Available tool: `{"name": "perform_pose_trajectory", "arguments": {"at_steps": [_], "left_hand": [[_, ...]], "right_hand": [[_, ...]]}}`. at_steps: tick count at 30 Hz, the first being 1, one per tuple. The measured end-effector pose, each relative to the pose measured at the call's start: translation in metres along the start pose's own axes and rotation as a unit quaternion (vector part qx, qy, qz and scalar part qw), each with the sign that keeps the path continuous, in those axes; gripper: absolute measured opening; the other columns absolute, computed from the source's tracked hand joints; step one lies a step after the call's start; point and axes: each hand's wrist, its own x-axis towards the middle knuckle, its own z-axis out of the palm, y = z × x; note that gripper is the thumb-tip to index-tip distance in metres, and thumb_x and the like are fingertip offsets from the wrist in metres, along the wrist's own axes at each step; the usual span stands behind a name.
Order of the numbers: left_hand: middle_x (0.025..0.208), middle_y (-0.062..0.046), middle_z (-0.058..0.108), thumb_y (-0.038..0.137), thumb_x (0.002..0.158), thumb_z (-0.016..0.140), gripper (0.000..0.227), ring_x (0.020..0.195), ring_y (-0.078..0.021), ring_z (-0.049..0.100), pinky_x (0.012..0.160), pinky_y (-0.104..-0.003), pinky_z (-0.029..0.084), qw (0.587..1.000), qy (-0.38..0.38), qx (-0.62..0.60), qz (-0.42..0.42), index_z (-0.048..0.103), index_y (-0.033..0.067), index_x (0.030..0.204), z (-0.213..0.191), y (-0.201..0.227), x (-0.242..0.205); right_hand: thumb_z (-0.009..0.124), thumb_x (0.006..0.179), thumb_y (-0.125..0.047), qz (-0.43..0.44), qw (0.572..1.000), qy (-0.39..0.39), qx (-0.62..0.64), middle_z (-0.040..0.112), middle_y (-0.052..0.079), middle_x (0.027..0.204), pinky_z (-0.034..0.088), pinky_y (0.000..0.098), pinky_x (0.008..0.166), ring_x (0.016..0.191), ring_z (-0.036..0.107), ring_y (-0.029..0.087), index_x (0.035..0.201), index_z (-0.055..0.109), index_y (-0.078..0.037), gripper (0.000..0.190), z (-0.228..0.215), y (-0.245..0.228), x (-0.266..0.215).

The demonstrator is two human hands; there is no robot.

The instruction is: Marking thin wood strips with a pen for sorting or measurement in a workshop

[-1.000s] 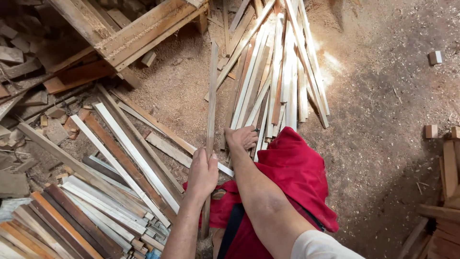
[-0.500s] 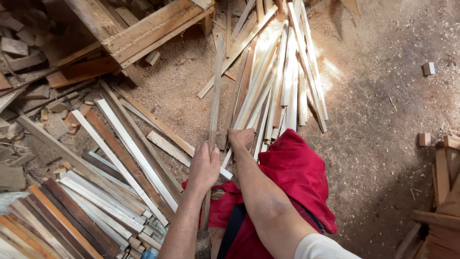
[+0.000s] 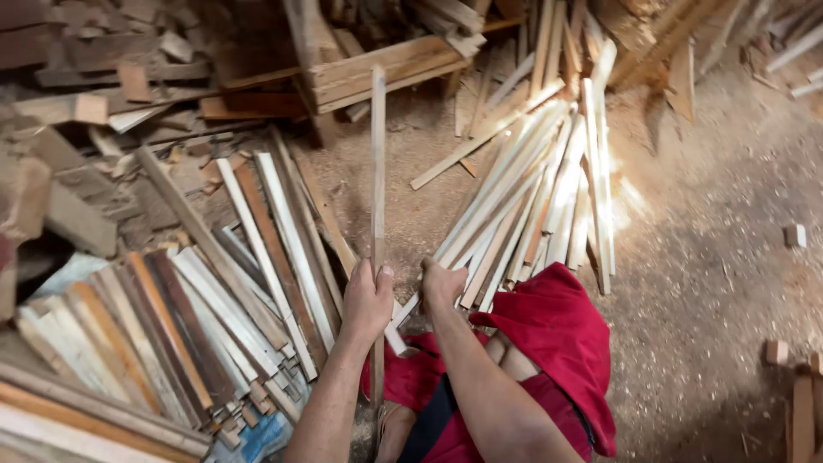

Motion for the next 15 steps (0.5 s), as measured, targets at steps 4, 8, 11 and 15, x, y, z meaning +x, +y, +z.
{"name": "perform_pose_trajectory", "arguments": {"at_steps": [4, 8, 11, 15], "left_hand": [[0.107, -0.026, 0.066, 0.037, 0.101, 0.051, 0.035, 0.111, -0.046, 0.063, 0.091, -0.054, 0.05, 0.998, 0.033, -0.016, -0.049, 0.059, 0.0062, 0.116, -0.028, -0.006, -0.019], [0.105, -0.028, 0.065, 0.035, 0.102, 0.05, 0.034, 0.108, -0.046, 0.065, 0.088, -0.055, 0.052, 0.994, 0.068, -0.053, -0.073, 0.06, 0.0037, 0.111, -0.054, 0.002, -0.032], [0.108, -0.03, 0.066, 0.036, 0.101, 0.053, 0.034, 0.113, -0.0494, 0.062, 0.091, -0.056, 0.051, 0.991, 0.101, -0.077, -0.048, 0.06, 0.0048, 0.112, -0.07, 0.006, -0.037], [0.105, -0.025, 0.068, 0.035, 0.101, 0.053, 0.031, 0.108, -0.0465, 0.064, 0.09, -0.055, 0.051, 0.98, 0.163, -0.108, -0.025, 0.062, 0.0068, 0.109, -0.084, 0.015, -0.038]], "right_hand": [[0.085, 0.063, -0.013, -0.005, 0.998, -0.007, 0.066, 0.063, 0.025, 0.11, 0.052, 0.0495, 0.083, 0.106, 0.067, 0.038, 0.122, 0.058, 0.002, 0.066, 0.015, 0.028, -0.052], [0.082, 0.062, -0.008, -0.041, 0.986, -0.061, 0.152, 0.06, 0.014, 0.09, 0.049, 0.0361, 0.077, 0.089, 0.059, 0.025, 0.107, 0.06, 0.004, 0.051, 0.024, 0.022, -0.08], [0.083, 0.063, -0.011, -0.141, 0.973, -0.072, 0.169, 0.062, 0.016, 0.089, 0.049, 0.0383, 0.076, 0.087, 0.059, 0.024, 0.107, 0.061, 0.0, 0.051, 0.029, 0.015, -0.08], [0.086, 0.062, -0.011, -0.388, 0.903, -0.063, 0.176, 0.066, 0.021, 0.101, 0.048, 0.0332, 0.086, 0.093, 0.061, 0.022, 0.112, 0.057, -0.006, 0.058, 0.025, -0.002, -0.086]]}}
